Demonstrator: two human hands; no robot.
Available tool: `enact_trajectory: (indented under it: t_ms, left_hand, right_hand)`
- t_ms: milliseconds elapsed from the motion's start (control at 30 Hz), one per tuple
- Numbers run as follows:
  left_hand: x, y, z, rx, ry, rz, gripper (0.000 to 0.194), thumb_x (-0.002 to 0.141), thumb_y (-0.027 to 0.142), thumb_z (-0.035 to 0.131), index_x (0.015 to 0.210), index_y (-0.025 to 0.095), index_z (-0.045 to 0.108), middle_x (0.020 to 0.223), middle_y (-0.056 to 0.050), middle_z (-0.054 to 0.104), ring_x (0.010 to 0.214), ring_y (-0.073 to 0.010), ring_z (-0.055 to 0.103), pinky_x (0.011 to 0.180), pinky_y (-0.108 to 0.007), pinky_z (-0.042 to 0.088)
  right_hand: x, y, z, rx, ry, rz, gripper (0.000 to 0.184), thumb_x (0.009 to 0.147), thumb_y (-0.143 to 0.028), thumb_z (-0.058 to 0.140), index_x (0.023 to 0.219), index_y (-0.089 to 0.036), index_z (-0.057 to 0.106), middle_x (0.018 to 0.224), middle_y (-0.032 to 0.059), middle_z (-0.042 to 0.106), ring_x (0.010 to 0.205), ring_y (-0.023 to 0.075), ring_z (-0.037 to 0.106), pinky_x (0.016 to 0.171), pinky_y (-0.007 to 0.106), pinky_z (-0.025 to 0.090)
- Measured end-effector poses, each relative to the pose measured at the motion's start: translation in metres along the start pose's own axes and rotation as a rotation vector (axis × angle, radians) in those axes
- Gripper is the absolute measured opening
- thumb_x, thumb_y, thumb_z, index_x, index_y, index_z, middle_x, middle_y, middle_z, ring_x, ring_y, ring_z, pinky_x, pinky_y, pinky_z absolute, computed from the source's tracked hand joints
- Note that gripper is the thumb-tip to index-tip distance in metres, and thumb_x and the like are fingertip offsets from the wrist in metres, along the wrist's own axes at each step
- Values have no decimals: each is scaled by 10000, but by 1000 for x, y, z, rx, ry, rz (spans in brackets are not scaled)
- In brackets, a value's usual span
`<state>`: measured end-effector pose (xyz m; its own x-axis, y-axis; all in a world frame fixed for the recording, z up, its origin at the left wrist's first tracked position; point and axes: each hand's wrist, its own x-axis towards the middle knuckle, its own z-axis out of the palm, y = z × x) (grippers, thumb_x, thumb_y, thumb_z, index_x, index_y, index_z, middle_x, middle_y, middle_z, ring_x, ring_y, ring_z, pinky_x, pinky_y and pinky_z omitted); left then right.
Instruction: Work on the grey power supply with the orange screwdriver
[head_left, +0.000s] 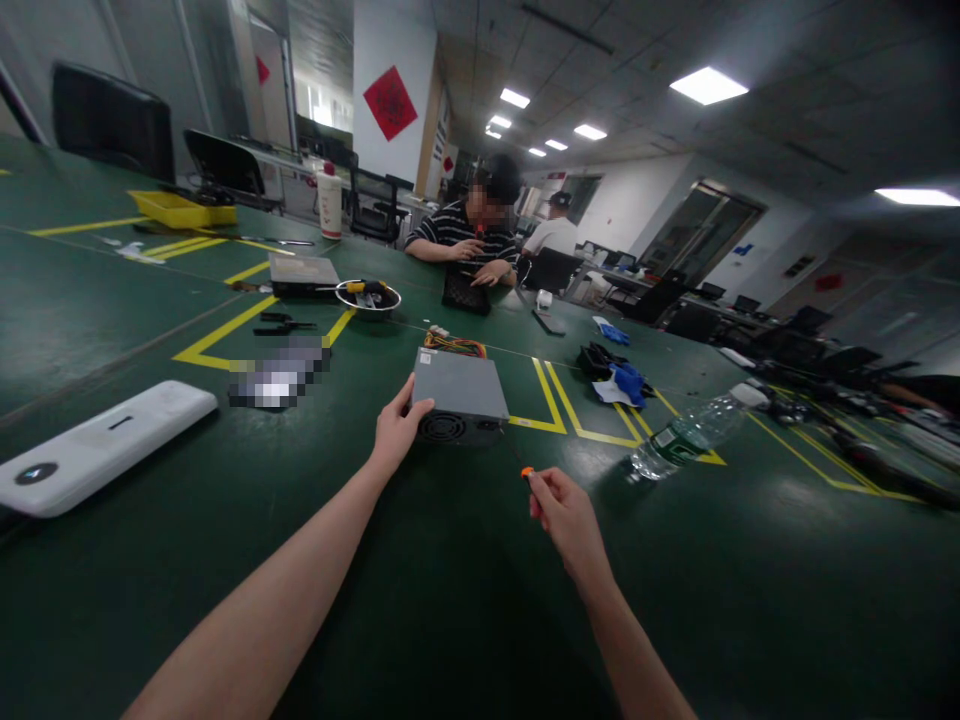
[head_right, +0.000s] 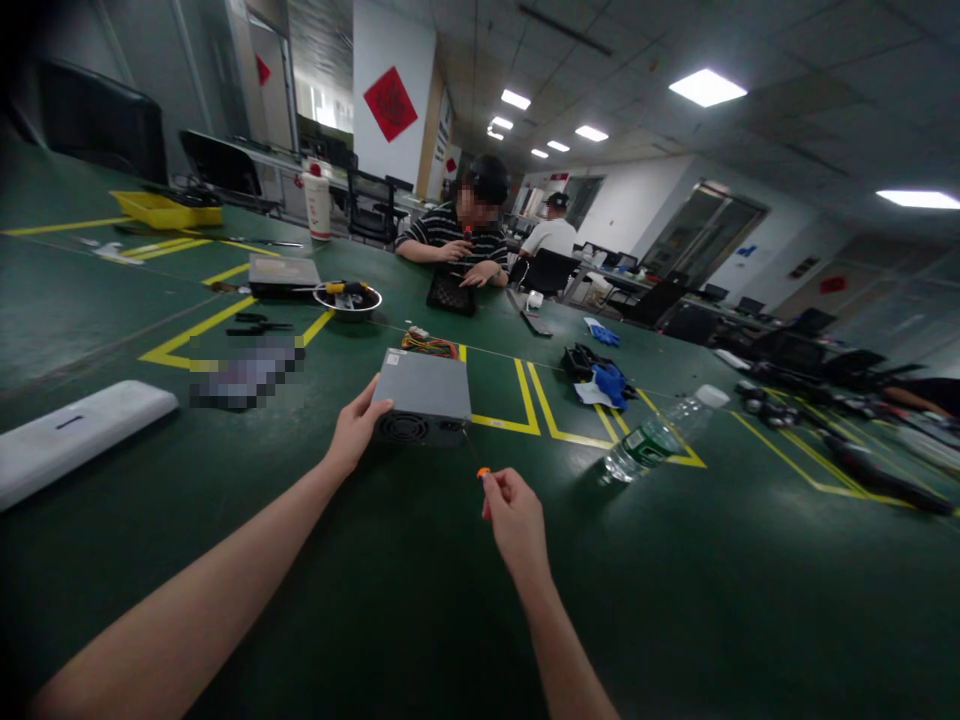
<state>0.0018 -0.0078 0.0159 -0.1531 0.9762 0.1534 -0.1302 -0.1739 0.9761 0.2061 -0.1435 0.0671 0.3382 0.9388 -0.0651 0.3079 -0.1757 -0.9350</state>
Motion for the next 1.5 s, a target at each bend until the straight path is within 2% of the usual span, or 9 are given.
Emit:
enact_trajectory:
  t_ms: [167, 400, 500, 667, 767, 900, 1000, 1200, 1500]
  left_hand:
    - [-1, 1, 0, -13, 9, 3, 566, 648, 279, 615, 1206, 269, 521, 1215, 12, 566, 1212, -228, 427, 1045, -363, 264]
    - [0, -2, 0, 6, 18, 6, 578, 655, 301, 613, 1221, 263, 506, 1223, 13, 559, 1192, -233, 448, 1038, -363, 274]
    - [0, -3, 0, 45, 18, 21, 566, 663, 345, 614, 1215, 268, 512, 1246, 9, 541, 1196, -233, 443, 1040, -362, 266]
    - [0, -4, -2, 66, 11, 32, 574, 668, 377, 617, 1220, 267, 507, 1278, -5, 512, 1197, -232, 443, 1038, -352, 264]
    - [0, -5, -3, 74, 7, 35, 582, 674, 388, 612, 1231, 264, 495, 1280, -9, 510, 1194, -230, 446, 1034, -345, 270]
    - [1, -7, -2, 88, 6, 29, 603, 677, 396, 608, 1247, 248, 477, 1259, -21, 531, 1171, -225, 467, 1021, -338, 288]
    - [3, -8, -2, 131, 11, 36, 598, 683, 392, 601, 1247, 236, 478, 1262, -23, 528, 1153, -222, 482, 1013, -330, 298]
    - [4, -10, -3, 175, 16, 66, 597, 701, 400, 583, 1263, 242, 457, 1245, -24, 542, 1132, -214, 499, 997, -324, 317]
    - [2, -8, -3, 135, 13, 49, 583, 689, 398, 596, 1243, 258, 481, 1259, -8, 530, 1144, -218, 492, 1002, -332, 317]
  right_hand:
    - [-7, -6, 3, -681, 153, -302, 207, 826, -377, 454, 705, -233, 540, 561, -14, 530, 477, 124, 458, 480, 244, 239]
    - [-17, -1, 18, -827, 218, -532, 161, 853, -253, 412, 806, -225, 563, 709, 58, 547, 643, 173, 494, 573, 284, 303]
    - [-16, 0, 17, -644, 230, -419, 128, 823, -318, 473, 792, -228, 560, 719, 39, 542, 651, 161, 499, 577, 274, 322]
    - [-7, 0, 16, 129, -15, 119, 298, 748, -492, 495, 765, -197, 530, 603, -33, 500, 387, 67, 404, 376, 205, 237]
    - [-1, 1, 15, 217, -112, 203, 376, 730, -507, 464, 779, -148, 560, 613, -13, 531, 322, 31, 317, 328, 195, 181]
    - [7, 4, 8, 180, -120, 203, 407, 636, -532, 546, 741, -139, 564, 567, -14, 531, 338, 41, 350, 329, 187, 189]
    - [12, 6, 2, 78, -83, 151, 412, 582, -569, 585, 656, -167, 530, 503, -35, 507, 325, 50, 347, 329, 193, 179]
    - [10, -4, -4, -191, -1, -16, 261, 685, -455, 581, 642, -200, 549, 510, -33, 515, 434, 96, 428, 435, 224, 250]
    - [-11, -28, 11, -1290, 130, -496, 164, 863, -199, 401, 824, -170, 557, 734, 51, 605, 584, 147, 520, 553, 274, 295]
